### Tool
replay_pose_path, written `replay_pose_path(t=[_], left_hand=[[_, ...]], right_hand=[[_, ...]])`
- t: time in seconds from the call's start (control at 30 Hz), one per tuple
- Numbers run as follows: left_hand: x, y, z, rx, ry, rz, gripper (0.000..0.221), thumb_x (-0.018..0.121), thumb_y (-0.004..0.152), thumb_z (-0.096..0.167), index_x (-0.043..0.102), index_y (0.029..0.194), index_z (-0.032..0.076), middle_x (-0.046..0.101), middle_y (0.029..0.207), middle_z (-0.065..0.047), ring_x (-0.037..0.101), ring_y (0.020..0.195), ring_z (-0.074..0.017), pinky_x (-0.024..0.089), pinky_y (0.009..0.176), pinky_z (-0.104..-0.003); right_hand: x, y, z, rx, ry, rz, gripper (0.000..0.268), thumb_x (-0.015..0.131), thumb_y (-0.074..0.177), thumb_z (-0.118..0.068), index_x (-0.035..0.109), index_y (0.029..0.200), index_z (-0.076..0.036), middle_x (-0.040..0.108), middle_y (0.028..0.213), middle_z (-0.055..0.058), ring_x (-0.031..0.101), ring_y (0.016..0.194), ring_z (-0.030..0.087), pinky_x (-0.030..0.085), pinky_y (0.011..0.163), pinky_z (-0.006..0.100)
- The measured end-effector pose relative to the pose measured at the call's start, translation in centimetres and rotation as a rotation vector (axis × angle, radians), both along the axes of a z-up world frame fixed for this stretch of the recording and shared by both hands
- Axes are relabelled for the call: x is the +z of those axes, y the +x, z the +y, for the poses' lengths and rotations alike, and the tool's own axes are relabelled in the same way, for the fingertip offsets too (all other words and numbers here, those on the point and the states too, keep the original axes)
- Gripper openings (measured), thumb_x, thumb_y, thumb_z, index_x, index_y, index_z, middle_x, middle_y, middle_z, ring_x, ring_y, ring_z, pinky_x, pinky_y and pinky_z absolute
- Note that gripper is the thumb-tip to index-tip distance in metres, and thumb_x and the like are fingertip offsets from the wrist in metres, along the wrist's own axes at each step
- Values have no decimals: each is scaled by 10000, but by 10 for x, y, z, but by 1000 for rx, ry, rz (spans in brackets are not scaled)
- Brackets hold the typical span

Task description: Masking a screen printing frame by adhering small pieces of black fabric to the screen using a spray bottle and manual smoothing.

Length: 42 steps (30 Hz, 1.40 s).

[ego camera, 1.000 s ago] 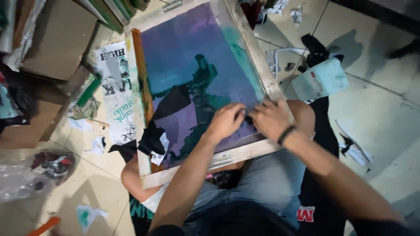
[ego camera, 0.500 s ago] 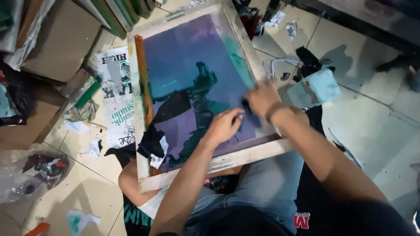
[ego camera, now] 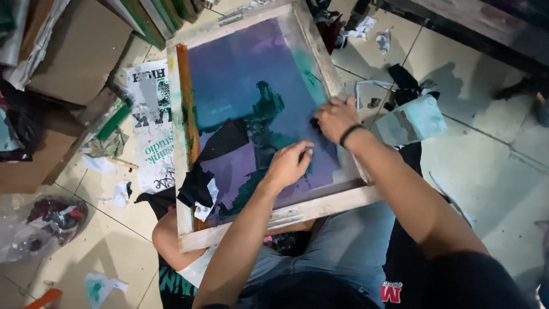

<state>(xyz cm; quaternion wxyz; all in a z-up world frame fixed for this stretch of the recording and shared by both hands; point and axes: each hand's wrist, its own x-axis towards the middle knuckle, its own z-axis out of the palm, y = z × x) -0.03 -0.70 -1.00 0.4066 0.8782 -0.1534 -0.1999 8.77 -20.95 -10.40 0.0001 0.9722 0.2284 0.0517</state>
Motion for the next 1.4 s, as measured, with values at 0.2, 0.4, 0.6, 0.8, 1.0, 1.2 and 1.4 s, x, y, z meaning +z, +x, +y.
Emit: replay_pose_path(t=[0.2,0.4,0.6,0.8,1.0,1.2,1.4], left_hand=[[2,3,-13,-128,67,-36,330,488,1030,188,664,1295,102,724,1190,-193,706,1086,-393,575,904,-508],[13,4,-10,-150,13,-51,304,455,1048,180,679,1226,77,724,1095,-222,706,1013,-430,587,833,-518],[-2,3,0,-73,25,-243,244,491,1035,149,710,1116,78,751,923,-151,739,818,-350,609,665,-454],[6,8,-5,-78,-18,-260,194,499,1022,155,683,1041,95,712,842,-156,716,786,-366,594,616,-456],[0,6,-1,-155,40,-195,250,475,1043,172,678,1146,68,724,1017,-232,706,932,-446,594,703,-527],[3,3,2,-153,85,-132,306,470,1053,196,679,1227,57,729,1107,-236,708,1000,-447,591,772,-530],[19,-1,-6,-227,63,-108,327,473,1043,196,673,1260,55,706,1196,-218,680,1105,-432,580,872,-530]], right_hand=[[78,-114,-18,-12,-133,276,193,601,903,-375,742,1021,-317,729,1022,-60,619,1083,215,378,947,514],[20,-50,-14,-122,-160,358,195,601,959,-337,726,1090,-265,729,1149,-10,622,1168,226,380,1001,536],[30,-7,2,57,-27,-40,139,635,913,-242,762,859,-221,739,893,3,660,922,248,393,807,432],[81,-121,-21,53,-152,103,193,664,851,-401,756,920,-246,703,908,-38,633,971,218,398,844,453],[21,-35,-5,-18,-97,93,152,648,891,-257,764,985,-227,727,1000,25,606,1051,315,384,906,604],[27,-57,-7,24,-133,89,162,625,931,-264,775,982,-230,727,1024,27,626,1029,282,372,938,584],[83,-118,-15,60,0,143,139,650,879,-354,747,839,-262,701,852,-55,616,970,232,376,906,541]])
